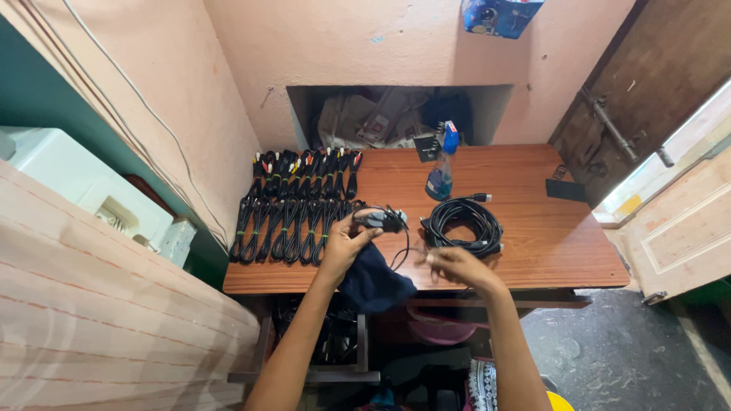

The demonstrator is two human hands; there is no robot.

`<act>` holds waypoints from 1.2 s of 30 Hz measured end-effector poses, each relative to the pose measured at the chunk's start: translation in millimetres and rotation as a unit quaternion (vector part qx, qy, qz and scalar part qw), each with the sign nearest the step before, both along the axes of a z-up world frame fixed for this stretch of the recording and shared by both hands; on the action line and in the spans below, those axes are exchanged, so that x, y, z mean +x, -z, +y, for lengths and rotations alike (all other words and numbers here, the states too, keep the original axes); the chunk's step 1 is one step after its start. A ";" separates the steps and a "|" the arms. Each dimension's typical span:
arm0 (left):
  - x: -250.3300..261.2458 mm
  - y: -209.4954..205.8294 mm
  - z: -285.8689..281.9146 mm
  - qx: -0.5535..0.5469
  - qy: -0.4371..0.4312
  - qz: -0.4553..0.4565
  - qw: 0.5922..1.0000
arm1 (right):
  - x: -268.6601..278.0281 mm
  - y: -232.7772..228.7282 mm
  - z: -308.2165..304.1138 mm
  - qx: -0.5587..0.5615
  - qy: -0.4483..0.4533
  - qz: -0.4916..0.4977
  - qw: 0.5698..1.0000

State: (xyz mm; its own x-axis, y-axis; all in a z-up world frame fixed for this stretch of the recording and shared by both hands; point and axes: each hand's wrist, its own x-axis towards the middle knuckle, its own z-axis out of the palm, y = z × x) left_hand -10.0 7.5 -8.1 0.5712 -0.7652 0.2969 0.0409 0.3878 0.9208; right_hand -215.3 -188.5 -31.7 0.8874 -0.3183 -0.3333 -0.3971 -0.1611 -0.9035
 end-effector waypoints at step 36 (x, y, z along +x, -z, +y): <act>-18.3 -2.2 14.3 0.118 0.070 -0.032 0.990 | 16.8 -36.4 27.7 -0.148 0.211 -0.200 0.945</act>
